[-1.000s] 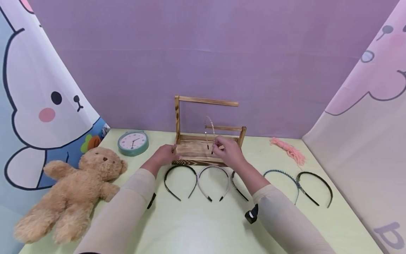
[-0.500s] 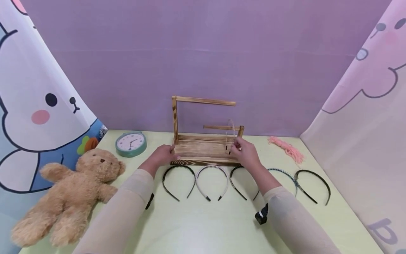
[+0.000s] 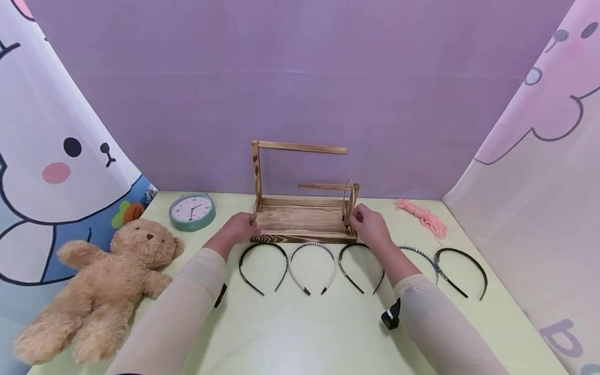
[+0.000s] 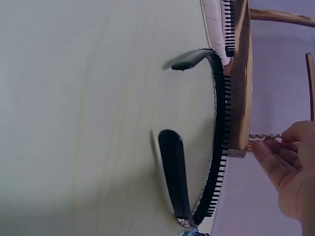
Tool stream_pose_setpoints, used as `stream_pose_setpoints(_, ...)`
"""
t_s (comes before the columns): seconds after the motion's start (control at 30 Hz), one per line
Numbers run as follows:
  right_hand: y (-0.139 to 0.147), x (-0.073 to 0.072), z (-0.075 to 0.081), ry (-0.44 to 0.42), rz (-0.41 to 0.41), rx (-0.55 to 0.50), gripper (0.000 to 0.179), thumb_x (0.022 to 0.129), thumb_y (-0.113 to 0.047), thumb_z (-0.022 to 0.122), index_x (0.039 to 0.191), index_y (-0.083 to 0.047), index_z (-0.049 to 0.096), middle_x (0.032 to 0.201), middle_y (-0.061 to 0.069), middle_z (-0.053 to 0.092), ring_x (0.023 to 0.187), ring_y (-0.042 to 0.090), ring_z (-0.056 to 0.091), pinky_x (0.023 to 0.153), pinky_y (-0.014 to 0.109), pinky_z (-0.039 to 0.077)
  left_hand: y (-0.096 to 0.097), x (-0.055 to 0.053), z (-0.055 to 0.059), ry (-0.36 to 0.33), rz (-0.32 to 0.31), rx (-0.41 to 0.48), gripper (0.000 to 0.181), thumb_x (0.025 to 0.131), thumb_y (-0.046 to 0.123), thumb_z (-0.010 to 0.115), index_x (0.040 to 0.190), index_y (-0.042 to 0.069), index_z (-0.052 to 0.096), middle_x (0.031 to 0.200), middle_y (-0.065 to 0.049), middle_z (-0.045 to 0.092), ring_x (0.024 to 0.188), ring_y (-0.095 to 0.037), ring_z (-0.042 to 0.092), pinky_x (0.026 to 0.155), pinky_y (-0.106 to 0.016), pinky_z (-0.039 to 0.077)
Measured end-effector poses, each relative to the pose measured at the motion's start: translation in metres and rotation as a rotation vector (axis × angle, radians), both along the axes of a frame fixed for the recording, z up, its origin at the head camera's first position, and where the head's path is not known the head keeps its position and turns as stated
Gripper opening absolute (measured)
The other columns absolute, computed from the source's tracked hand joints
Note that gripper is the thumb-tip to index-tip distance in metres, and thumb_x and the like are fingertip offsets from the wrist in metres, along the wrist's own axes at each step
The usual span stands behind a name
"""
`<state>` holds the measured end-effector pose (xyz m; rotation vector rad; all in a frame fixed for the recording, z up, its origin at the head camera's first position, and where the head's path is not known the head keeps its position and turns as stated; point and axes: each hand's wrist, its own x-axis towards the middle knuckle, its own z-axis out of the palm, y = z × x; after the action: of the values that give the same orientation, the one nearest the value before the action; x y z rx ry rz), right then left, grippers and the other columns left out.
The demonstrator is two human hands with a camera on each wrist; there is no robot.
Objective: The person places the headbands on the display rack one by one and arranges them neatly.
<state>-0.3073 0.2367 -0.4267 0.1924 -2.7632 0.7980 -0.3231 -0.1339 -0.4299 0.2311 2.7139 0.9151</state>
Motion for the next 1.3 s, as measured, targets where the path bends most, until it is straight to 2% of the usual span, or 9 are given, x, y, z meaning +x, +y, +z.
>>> stream_pose_setpoints(0.27,0.004,0.004,0.007,-0.097,0.002,0.053,0.017,0.097,-0.026,0.059,0.096,-0.012,0.068,0.086,0.004,0.071,0.076,0.022,0.061,0.070,0.039,0.050,0.001,0.001,0.002,-0.011,-0.004,0.008,0.070,0.098,0.029,0.061,0.153,0.001,0.029,0.157,-0.021,0.030,0.143,-0.041,0.030,0.117,-0.052,0.028)
stream_pose_setpoints(0.53,0.025,0.016,0.022,-0.150,0.050,0.154,0.019,0.098,-0.025,0.059,0.098,-0.008,0.068,0.084,0.005,0.069,0.070,0.018,0.060,0.065,0.036,0.050,0.000,0.002,0.003,-0.030,-0.001,0.013,0.071,0.098,0.029,0.060,0.155,0.003,0.025,0.158,-0.021,0.029,0.144,-0.041,0.028,0.117,-0.054,0.028)
stream_pose_setpoints(0.73,0.064,0.029,0.037,-0.200,0.057,0.110,0.024,0.099,-0.025,0.058,0.103,-0.003,0.066,0.090,0.011,0.071,0.072,0.017,0.067,0.063,0.034,0.054,0.000,0.001,0.003,-0.032,-0.005,0.013,0.071,0.099,0.029,0.060,0.155,0.003,0.025,0.158,-0.022,0.029,0.144,-0.042,0.027,0.117,-0.054,0.028)
stream_pose_setpoints(0.87,0.095,0.037,0.044,-0.260,0.012,0.076,0.027,0.098,-0.027,0.059,0.105,-0.002,0.065,0.091,0.011,0.070,0.075,0.022,0.071,0.064,0.033,0.057,0.000,0.001,0.002,-0.036,-0.008,0.013,0.071,0.099,0.029,0.060,0.155,0.003,0.025,0.158,-0.022,0.028,0.144,-0.042,0.028,0.116,-0.054,0.029)
stream_pose_setpoints(0.97,0.118,0.041,0.048,-0.311,-0.022,0.111,0.030,0.098,-0.031,0.059,0.105,-0.002,0.065,0.089,0.011,0.069,0.074,0.023,0.071,0.064,0.035,0.056,-0.001,0.000,0.002,-0.036,-0.008,0.009,0.071,0.099,0.030,0.060,0.155,0.003,0.025,0.158,-0.021,0.029,0.144,-0.042,0.028,0.117,-0.054,0.028)
stream_pose_setpoints(1.07,0.140,0.046,0.049,-0.361,-0.049,0.188,0.032,0.098,-0.033,0.057,0.105,-0.002,0.064,0.086,0.010,0.069,0.070,0.018,0.068,0.066,0.038,0.053,-0.001,0.000,0.001,-0.031,-0.006,0.004,0.071,0.099,0.030,0.060,0.154,0.003,0.026,0.158,-0.021,0.030,0.144,-0.042,0.029,0.117,-0.054,0.028)
stream_pose_setpoints(1.13,0.155,0.049,0.048,-0.410,-0.058,0.244,0.033,0.098,-0.033,0.056,0.103,-0.001,0.063,0.081,0.009,0.068,0.066,0.016,0.065,0.066,0.040,0.051,-0.001,0.000,0.001,-0.030,-0.005,0.001,0.070,0.099,0.031,0.060,0.154,0.003,0.027,0.158,-0.021,0.029,0.144,-0.041,0.029,0.117,-0.054,0.027)
stream_pose_setpoints(1.2,0.168,0.052,0.045,-0.478,-0.066,0.297,0.033,0.098,-0.032,0.054,0.093,-0.001,0.063,0.071,0.006,0.065,0.061,0.014,0.061,0.065,0.039,0.048,-0.002,0.000,0.001,-0.026,-0.006,-0.001,0.070,0.099,0.031,0.059,0.154,0.002,0.027,0.158,-0.021,0.029,0.143,-0.042,0.029,0.117,-0.054,0.027)
stream_pose_setpoints(1.3,0.183,0.055,0.037,-0.605,-0.086,0.288,0.036,0.099,-0.029,0.052,0.074,-0.004,0.060,0.058,0.000,0.057,0.054,0.013,0.056,0.061,0.034,0.046,-0.002,0.000,0.001,-0.027,-0.004,0.000,0.070,0.099,0.031,0.060,0.154,0.002,0.027,0.157,-0.021,0.030,0.143,-0.042,0.030,0.117,-0.054,0.028)
